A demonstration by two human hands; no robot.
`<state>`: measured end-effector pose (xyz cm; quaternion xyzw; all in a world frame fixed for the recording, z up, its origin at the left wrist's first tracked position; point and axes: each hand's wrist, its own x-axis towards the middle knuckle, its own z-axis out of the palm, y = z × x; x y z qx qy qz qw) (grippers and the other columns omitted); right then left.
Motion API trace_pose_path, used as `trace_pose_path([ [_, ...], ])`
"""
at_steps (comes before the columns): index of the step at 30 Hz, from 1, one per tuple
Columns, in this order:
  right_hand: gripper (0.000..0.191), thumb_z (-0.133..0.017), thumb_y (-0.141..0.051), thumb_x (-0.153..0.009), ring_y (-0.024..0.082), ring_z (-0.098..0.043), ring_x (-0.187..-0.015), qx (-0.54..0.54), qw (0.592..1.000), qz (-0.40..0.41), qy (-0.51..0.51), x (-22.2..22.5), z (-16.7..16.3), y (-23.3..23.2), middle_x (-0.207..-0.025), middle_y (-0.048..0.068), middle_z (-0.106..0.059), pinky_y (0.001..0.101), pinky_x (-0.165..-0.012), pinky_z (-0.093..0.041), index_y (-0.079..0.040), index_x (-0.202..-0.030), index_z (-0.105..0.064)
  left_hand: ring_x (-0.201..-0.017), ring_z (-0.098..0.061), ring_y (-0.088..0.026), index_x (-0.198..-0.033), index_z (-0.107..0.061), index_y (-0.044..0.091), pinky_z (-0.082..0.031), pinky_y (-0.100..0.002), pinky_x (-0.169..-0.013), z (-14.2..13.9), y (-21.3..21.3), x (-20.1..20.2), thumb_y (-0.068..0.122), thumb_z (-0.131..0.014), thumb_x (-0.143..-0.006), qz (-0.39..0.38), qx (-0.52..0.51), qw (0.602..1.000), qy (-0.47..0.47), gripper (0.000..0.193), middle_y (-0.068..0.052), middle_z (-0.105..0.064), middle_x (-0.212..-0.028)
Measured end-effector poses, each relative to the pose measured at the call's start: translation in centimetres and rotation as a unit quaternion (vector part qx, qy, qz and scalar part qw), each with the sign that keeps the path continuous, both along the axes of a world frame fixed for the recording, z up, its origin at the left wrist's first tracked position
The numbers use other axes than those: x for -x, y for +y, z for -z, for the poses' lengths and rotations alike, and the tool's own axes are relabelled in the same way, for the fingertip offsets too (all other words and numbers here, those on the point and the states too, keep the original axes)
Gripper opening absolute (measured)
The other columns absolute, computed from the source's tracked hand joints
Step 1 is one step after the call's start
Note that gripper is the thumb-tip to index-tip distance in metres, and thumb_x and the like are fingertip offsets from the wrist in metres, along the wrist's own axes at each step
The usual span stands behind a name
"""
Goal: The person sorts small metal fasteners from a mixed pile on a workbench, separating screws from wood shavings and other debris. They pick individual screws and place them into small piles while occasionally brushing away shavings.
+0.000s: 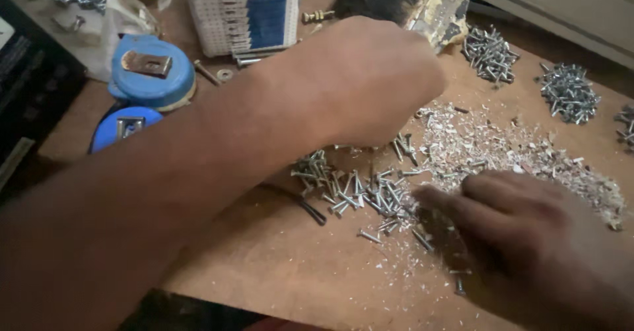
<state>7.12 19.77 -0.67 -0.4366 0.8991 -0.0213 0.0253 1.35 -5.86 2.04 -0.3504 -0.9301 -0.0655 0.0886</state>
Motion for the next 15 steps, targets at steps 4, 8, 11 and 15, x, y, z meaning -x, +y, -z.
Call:
trace_pose_path([
  [4,0.049,-0.079,-0.024,-0.072,0.02,-0.059,-0.059,0.027,0.996,0.083,0.027,0.1,-0.6,0.7,-0.068,0.003,-0.06,0.0406,-0.055,-0.05,-0.013,-0.119,-0.074,-0.091,-0.073,-0.034,-0.093,-0.076,0.011,-0.058,-0.049,-0.076,-1.5,0.2,-0.8,0.012,-0.072,-0.08,-0.036,0.035,0.992,-0.113,0.014,-0.014,-0.073,-0.099],
  [8,0.045,-0.079,-0.024,-0.074,0.019,-0.059,-0.059,0.036,0.996,0.075,0.024,-0.1,-0.6,0.7,-0.067,0.002,-0.06,0.0407,-0.055,-0.051,-0.016,-0.118,-0.076,-0.094,-0.072,-0.035,-0.097,-0.077,0.014,-0.057,-0.049,-0.082,-2.2,1.1,-1.9,0.014,-0.068,-0.082,0.017,0.004,0.983,-0.184,0.017,-0.014,-0.074,-0.099],
  [11,0.039,-0.077,-0.029,-0.08,0.018,-0.06,-0.061,-0.001,0.998,0.064,0.001,-0.1,-0.1,0.9,-0.066,0.001,-0.062,0.0396,-0.055,-0.053,-0.019,-0.118,-0.077,-0.097,-0.07,-0.037,-0.098,-0.076,0.01,-0.057,-0.05,-0.084,-1.8,1.7,-2.4,0.018,-0.068,-0.084,0.017,0.064,0.974,-0.216,0.018,-0.015,-0.072,-0.102],
  [15,0.041,-0.074,-0.02,-0.077,0.017,-0.064,-0.062,0.0,0.993,0.122,-0.005,0.4,-0.1,2.2,-0.07,0.0,-0.066,0.0362,-0.059,-0.056,-0.019,-0.118,-0.076,-0.095,-0.07,-0.037,-0.091,-0.077,0.006,-0.057,-0.049,-0.081,-1.3,1.6,-2.3,0.013,-0.069,-0.076,0.031,0.035,0.98,-0.196,0.018,-0.017,-0.073,-0.096],
])
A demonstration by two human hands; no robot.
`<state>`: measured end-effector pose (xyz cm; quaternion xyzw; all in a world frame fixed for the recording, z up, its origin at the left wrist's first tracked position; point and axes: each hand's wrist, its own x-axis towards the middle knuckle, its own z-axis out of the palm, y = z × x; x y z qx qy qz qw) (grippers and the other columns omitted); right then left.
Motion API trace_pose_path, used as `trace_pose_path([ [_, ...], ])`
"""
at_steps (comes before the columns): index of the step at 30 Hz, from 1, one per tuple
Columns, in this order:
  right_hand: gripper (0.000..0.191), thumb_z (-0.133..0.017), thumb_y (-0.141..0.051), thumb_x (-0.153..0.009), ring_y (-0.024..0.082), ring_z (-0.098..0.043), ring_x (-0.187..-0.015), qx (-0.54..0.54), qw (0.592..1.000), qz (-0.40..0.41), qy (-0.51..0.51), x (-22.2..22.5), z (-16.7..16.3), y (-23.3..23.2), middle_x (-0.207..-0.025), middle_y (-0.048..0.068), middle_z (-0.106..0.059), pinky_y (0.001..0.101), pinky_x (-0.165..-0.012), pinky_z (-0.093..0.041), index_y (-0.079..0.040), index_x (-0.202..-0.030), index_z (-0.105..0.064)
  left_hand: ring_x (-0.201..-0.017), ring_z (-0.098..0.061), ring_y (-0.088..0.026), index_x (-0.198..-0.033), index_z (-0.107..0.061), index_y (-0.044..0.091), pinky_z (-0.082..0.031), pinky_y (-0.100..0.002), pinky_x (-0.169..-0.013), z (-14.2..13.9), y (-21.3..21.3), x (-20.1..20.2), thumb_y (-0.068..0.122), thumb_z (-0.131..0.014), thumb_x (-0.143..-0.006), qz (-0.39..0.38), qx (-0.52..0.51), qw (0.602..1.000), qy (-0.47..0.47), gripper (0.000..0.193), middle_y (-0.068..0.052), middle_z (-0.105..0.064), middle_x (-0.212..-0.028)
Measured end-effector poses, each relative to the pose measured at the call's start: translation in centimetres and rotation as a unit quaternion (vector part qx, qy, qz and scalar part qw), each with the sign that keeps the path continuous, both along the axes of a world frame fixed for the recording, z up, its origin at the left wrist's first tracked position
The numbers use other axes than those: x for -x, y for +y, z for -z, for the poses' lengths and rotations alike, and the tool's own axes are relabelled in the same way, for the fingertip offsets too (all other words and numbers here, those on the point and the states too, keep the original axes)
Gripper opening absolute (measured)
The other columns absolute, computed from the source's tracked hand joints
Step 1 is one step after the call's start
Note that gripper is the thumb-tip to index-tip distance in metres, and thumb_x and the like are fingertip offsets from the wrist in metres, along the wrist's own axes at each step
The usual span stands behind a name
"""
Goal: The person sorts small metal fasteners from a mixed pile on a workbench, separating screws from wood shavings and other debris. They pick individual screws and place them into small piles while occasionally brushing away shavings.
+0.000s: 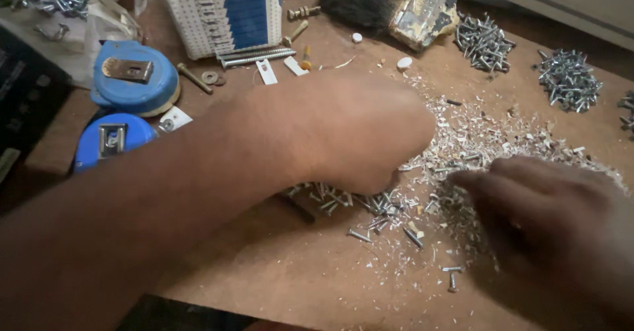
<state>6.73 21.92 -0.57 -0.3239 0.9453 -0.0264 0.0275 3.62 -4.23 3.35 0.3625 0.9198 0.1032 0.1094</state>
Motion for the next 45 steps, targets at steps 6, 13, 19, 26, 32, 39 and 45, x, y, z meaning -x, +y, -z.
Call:
trace_pose_path([
  [6,0.036,-0.072,-0.015,-0.082,0.02,-0.069,-0.059,0.026,0.999,0.027,0.025,0.3,0.1,0.1,-0.073,0.003,-0.067,0.0389,-0.061,-0.058,-0.022,-0.117,-0.077,-0.099,-0.071,-0.036,-0.094,-0.078,0.008,-0.057,-0.048,-0.084,-0.2,0.1,0.0,0.01,-0.069,-0.08,-0.014,0.049,0.998,-0.026,0.017,-0.016,-0.073,-0.1],
  [13,0.039,-0.074,-0.017,-0.077,0.021,-0.067,-0.06,0.032,0.999,0.006,0.01,-0.7,0.5,-0.2,-0.073,0.002,-0.067,0.0417,-0.058,-0.055,-0.018,-0.116,-0.076,-0.099,-0.07,-0.034,-0.096,-0.077,0.009,-0.057,-0.047,-0.083,-0.3,0.1,-0.1,0.007,-0.067,-0.079,-0.013,0.038,0.998,-0.043,0.02,-0.014,-0.073,-0.101],
  [19,0.051,-0.074,-0.029,-0.079,0.018,-0.062,-0.065,0.066,0.984,-0.165,0.018,-0.8,0.0,-1.1,-0.069,-0.001,-0.059,0.0401,-0.059,-0.051,-0.018,-0.129,-0.076,-0.097,-0.071,-0.031,-0.097,-0.079,0.015,-0.056,-0.046,-0.082,0.0,0.1,-0.3,0.009,-0.068,-0.078,0.004,-0.013,0.997,-0.073,0.023,-0.011,-0.076,-0.1],
  [26,0.051,-0.074,-0.022,-0.073,0.021,-0.065,-0.065,0.066,0.987,-0.146,-0.012,-1.0,-1.0,-2.9,-0.076,0.002,-0.063,0.04,-0.059,-0.053,-0.013,-0.123,-0.07,-0.093,-0.073,-0.03,-0.1,-0.077,0.012,-0.057,-0.045,-0.078,-0.8,-0.7,0.1,0.014,-0.069,-0.078,-0.014,0.001,0.999,-0.048,0.023,-0.012,-0.074,-0.099],
  [32,0.067,-0.073,-0.019,-0.072,0.018,-0.06,-0.062,0.0,0.998,-0.038,-0.042,-1.2,-1.5,-2.8,-0.071,0.0,-0.06,0.0407,-0.055,-0.052,-0.022,-0.139,-0.07,-0.082,-0.075,-0.031,-0.092,-0.076,0.01,-0.058,-0.047,-0.071,-1.3,-1.4,0.1,0.01,-0.065,-0.073,-0.029,-0.02,0.999,-0.023,0.022,-0.013,-0.075,-0.089],
  [39,0.041,-0.076,-0.026,-0.084,0.02,-0.059,-0.063,0.018,0.996,-0.085,0.008,-1.1,-0.8,-2.6,-0.069,0.001,-0.06,0.0412,-0.055,-0.052,-0.014,-0.123,-0.073,-0.089,-0.072,-0.032,-0.099,-0.076,0.012,-0.056,-0.047,-0.077,-1.4,-1.3,0.2,0.013,-0.068,-0.078,-0.011,-0.009,1.0,-0.018,0.022,-0.014,-0.075,-0.094],
  [45,0.04,-0.079,-0.028,-0.079,0.018,-0.063,-0.058,0.036,0.999,-0.035,-0.003,-1.0,-0.2,-1.2,-0.067,0.0,-0.067,0.038,-0.055,-0.052,-0.016,-0.117,-0.076,-0.092,-0.073,-0.03,-0.1,-0.075,0.013,-0.057,-0.045,-0.081,-1.5,-1.0,0.0,0.014,-0.07,-0.078,-0.01,-0.017,0.999,-0.045,0.022,-0.011,-0.075,-0.095],
])
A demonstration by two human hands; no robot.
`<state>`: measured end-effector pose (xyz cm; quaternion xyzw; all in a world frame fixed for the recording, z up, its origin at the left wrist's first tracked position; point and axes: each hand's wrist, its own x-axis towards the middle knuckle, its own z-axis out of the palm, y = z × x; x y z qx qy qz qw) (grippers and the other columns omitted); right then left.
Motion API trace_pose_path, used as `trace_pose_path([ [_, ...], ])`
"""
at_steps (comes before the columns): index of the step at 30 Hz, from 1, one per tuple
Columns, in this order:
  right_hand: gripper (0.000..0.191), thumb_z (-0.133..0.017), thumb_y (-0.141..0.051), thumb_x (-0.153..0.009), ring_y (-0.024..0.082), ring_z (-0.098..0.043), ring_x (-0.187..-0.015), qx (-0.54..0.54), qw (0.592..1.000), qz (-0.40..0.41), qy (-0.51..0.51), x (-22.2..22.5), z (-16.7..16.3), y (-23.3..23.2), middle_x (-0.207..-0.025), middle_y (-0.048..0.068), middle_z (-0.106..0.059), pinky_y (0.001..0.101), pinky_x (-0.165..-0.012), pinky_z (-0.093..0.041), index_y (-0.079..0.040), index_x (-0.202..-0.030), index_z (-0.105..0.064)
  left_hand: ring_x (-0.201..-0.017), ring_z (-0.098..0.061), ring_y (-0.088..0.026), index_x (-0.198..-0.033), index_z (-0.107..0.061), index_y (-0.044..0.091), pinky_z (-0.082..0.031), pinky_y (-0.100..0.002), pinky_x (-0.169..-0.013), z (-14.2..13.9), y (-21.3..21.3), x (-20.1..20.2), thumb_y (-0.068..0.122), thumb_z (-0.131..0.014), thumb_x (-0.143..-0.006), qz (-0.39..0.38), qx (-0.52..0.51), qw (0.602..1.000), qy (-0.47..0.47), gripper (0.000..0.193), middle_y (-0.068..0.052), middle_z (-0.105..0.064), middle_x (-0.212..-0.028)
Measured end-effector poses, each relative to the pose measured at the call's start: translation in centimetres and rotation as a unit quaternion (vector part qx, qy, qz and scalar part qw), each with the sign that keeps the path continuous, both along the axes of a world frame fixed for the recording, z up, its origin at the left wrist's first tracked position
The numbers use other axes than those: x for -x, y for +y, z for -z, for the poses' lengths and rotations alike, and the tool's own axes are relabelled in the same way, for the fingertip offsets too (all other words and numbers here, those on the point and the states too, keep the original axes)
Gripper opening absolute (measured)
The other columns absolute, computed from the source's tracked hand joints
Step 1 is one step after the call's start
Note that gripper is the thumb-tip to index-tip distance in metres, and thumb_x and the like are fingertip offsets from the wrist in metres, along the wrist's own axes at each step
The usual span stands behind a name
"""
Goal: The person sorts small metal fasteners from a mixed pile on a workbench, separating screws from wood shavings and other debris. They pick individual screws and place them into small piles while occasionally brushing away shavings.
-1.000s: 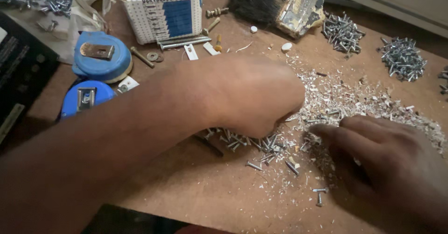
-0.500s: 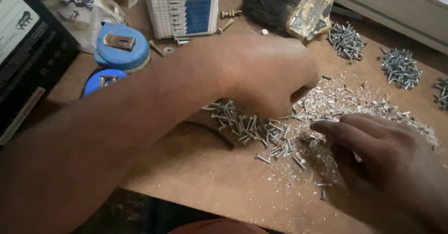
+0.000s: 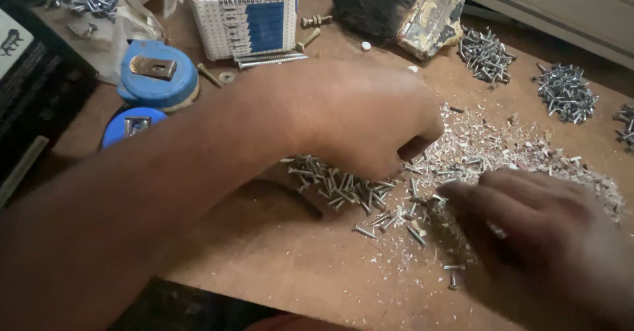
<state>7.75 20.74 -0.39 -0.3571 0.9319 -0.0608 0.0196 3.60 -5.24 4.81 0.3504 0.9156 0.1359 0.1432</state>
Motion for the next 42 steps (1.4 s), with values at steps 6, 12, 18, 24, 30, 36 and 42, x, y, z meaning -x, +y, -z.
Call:
trace_pose_path([
  [6,0.027,-0.081,-0.028,-0.084,0.017,-0.066,-0.065,0.06,0.995,-0.04,-0.064,-0.2,0.6,-0.9,-0.072,0.001,-0.067,0.0363,-0.055,-0.056,-0.015,-0.107,-0.079,-0.094,-0.073,-0.029,-0.097,-0.077,0.016,-0.057,-0.046,-0.079,-0.1,0.5,-0.8,0.011,-0.068,-0.076,0.005,-0.023,0.999,-0.034,0.023,-0.008,-0.076,-0.095],
  [12,0.025,-0.081,-0.038,-0.084,0.018,-0.07,-0.064,0.067,0.989,0.057,-0.122,-0.5,0.1,-2.7,-0.072,0.002,-0.074,0.0362,-0.056,-0.058,-0.015,-0.097,-0.08,-0.098,-0.072,-0.029,-0.1,-0.076,0.018,-0.056,-0.046,-0.082,0.1,0.4,-0.8,0.01,-0.068,-0.077,-0.008,-0.004,0.999,-0.036,0.026,-0.008,-0.076,-0.1],
  [18,0.021,-0.074,-0.036,-0.091,0.014,-0.068,-0.065,0.018,0.953,0.216,-0.213,-0.7,0.4,-2.5,-0.077,0.001,-0.07,0.0333,-0.062,-0.06,-0.017,-0.095,-0.081,-0.096,-0.072,-0.03,-0.102,-0.074,0.017,-0.056,-0.046,-0.078,0.3,0.3,-0.5,0.011,-0.069,-0.075,-0.002,-0.039,0.999,-0.022,0.028,-0.009,-0.075,-0.099],
  [24,0.016,-0.074,-0.017,-0.091,0.011,-0.063,-0.068,0.22,0.928,0.228,-0.197,1.1,-0.6,-1.9,-0.08,0.011,-0.075,0.0342,-0.06,-0.059,-0.005,-0.101,-0.077,-0.089,-0.073,-0.031,-0.099,-0.074,0.013,-0.055,-0.046,-0.075,0.7,0.4,0.1,0.003,-0.064,-0.075,-0.008,-0.094,0.995,0.038,0.028,-0.012,-0.075,-0.091],
  [30,0.021,-0.077,-0.03,-0.09,0.014,-0.067,-0.067,0.014,0.937,0.256,-0.237,-0.3,-1.9,-3.9,-0.078,0.003,-0.07,0.0332,-0.062,-0.061,-0.01,-0.094,-0.083,-0.086,-0.073,-0.031,-0.095,-0.073,0.011,-0.055,-0.047,-0.071,1.6,0.3,0.4,0.003,-0.064,-0.074,-0.006,-0.126,0.99,0.056,0.025,-0.012,-0.074,-0.089],
  [36,0.018,-0.077,-0.027,-0.092,0.015,-0.068,-0.068,-0.028,0.92,0.291,-0.263,-0.4,-2.3,-5.0,-0.081,0.004,-0.071,0.0331,-0.062,-0.064,-0.011,-0.097,-0.083,-0.089,-0.073,-0.03,-0.096,-0.073,0.012,-0.055,-0.046,-0.071,2.0,0.2,0.6,0.003,-0.066,-0.074,-0.004,-0.149,0.987,0.062,0.025,-0.01,-0.074,-0.094],
  [42,0.008,-0.073,-0.011,-0.088,0.016,-0.061,-0.067,0.138,0.904,0.245,-0.322,1.0,1.1,0.2,-0.078,0.008,-0.064,0.0356,-0.06,-0.055,-0.005,-0.091,-0.07,-0.087,-0.073,-0.029,-0.093,-0.071,0.011,-0.054,-0.044,-0.071,2.4,0.3,0.9,0.002,-0.066,-0.075,0.011,-0.171,0.983,0.065,0.021,-0.009,-0.073,-0.088],
])
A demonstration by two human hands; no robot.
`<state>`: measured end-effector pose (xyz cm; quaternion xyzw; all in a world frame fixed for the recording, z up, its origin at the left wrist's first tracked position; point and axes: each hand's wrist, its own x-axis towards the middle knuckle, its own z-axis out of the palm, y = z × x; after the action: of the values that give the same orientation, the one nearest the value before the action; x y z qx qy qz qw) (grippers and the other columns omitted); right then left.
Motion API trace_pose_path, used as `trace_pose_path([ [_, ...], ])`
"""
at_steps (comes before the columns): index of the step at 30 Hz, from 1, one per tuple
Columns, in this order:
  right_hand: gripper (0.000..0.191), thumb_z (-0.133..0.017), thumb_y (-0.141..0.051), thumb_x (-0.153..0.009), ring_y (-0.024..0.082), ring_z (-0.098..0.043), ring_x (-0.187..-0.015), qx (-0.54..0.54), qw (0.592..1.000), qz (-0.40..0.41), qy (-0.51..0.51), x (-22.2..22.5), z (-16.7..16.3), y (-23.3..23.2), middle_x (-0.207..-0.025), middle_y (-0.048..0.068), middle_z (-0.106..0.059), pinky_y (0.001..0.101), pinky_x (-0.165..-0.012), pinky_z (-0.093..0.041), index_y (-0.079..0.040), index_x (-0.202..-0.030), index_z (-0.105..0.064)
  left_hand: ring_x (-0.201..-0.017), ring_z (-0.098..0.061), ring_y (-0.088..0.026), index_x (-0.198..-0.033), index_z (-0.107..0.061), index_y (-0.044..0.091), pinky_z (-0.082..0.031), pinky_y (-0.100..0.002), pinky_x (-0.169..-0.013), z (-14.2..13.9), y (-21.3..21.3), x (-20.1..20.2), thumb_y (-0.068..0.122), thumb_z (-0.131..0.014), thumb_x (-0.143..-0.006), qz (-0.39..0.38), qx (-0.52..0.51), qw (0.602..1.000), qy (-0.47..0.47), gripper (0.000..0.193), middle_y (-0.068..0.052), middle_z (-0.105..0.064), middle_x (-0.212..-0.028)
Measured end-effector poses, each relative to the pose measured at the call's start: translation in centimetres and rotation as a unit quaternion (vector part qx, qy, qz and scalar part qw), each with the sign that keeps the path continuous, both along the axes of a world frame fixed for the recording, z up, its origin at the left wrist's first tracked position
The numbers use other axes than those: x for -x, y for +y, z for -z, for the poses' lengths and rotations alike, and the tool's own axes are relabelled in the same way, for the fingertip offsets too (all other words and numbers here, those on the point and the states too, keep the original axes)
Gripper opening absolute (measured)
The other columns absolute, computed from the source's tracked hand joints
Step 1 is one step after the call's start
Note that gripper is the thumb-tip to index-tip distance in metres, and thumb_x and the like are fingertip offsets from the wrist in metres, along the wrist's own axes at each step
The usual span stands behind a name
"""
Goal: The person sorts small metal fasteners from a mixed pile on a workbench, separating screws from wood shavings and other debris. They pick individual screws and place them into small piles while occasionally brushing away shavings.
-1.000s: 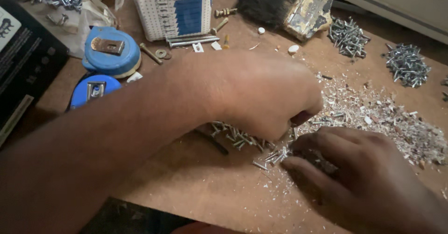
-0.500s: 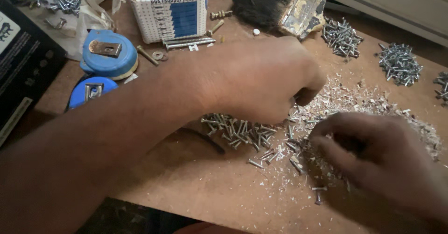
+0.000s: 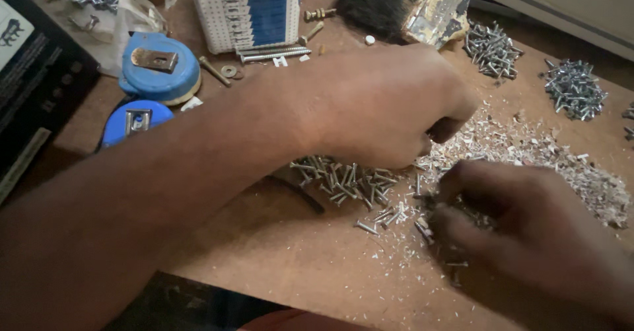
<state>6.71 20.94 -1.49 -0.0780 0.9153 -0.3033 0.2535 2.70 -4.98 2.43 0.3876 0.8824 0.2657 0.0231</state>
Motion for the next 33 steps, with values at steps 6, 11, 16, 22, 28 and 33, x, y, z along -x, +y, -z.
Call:
trace_pose_path([
  [6,0.019,-0.063,-0.012,-0.089,0.023,-0.052,-0.067,0.515,0.817,0.022,-0.259,5.4,0.8,6.3,-0.085,0.015,-0.058,0.0353,-0.057,-0.044,0.006,-0.093,-0.06,-0.081,-0.072,-0.028,-0.085,-0.071,0.007,-0.055,-0.042,-0.069,0.3,0.2,0.1,0.002,-0.068,-0.074,0.026,-0.054,0.998,0.038,0.013,-0.01,-0.072,-0.085],
  [11,0.058,-0.055,-0.038,-0.103,0.033,-0.065,-0.082,0.467,0.813,0.005,-0.347,4.9,0.3,5.6,-0.096,0.027,-0.068,0.0379,-0.066,-0.05,0.017,-0.116,-0.063,-0.088,-0.071,-0.027,-0.087,-0.073,0.008,-0.053,-0.041,-0.075,0.6,1.0,0.0,0.004,-0.069,-0.081,0.046,-0.118,0.991,0.045,0.008,-0.01,-0.072,-0.089],
  [16,0.062,-0.041,-0.048,-0.109,0.043,-0.069,-0.102,0.497,0.802,-0.032,-0.331,3.1,-1.2,2.9,-0.116,0.031,-0.067,0.0473,-0.083,-0.056,0.01,-0.127,-0.055,-0.088,-0.077,-0.017,-0.098,-0.074,0.011,-0.06,-0.033,-0.081,1.0,2.5,-1.2,0.011,-0.071,-0.087,0.101,-0.238,0.964,-0.068,0.011,-0.005,-0.075,-0.093],
  [22,0.061,-0.032,-0.045,-0.115,0.045,-0.067,-0.107,0.572,0.734,-0.037,-0.364,2.6,-2.4,1.8,-0.111,0.026,-0.064,0.0471,-0.088,-0.054,0.01,-0.131,-0.052,-0.092,-0.071,-0.024,-0.114,-0.07,0.01,-0.056,-0.038,-0.082,0.8,3.1,-1.7,0.015,-0.075,-0.091,0.077,-0.238,0.968,0.028,0.025,-0.012,-0.071,-0.097],
  [28,0.041,-0.046,-0.023,-0.108,0.035,-0.069,-0.108,0.475,0.821,-0.097,-0.302,2.5,-2.6,1.9,-0.116,0.026,-0.07,0.0423,-0.09,-0.055,0.011,-0.126,-0.061,-0.094,-0.071,-0.025,-0.109,-0.068,0.009,-0.056,-0.042,-0.082,0.7,1.5,0.2,0.022,-0.068,-0.098,-0.012,-0.16,0.976,0.144,0.016,-0.008,-0.072,-0.105],
  [33,0.016,-0.057,0.001,-0.102,0.021,-0.074,-0.105,0.344,0.882,-0.212,-0.242,1.2,-2.7,3.6,-0.113,0.013,-0.078,0.0358,-0.088,-0.06,0.001,-0.108,-0.071,-0.101,-0.071,-0.031,-0.112,-0.069,0.008,-0.056,-0.045,-0.087,0.3,0.4,0.5,0.019,-0.069,-0.101,-0.024,-0.145,0.96,0.238,0.016,-0.01,-0.072,-0.109],
])
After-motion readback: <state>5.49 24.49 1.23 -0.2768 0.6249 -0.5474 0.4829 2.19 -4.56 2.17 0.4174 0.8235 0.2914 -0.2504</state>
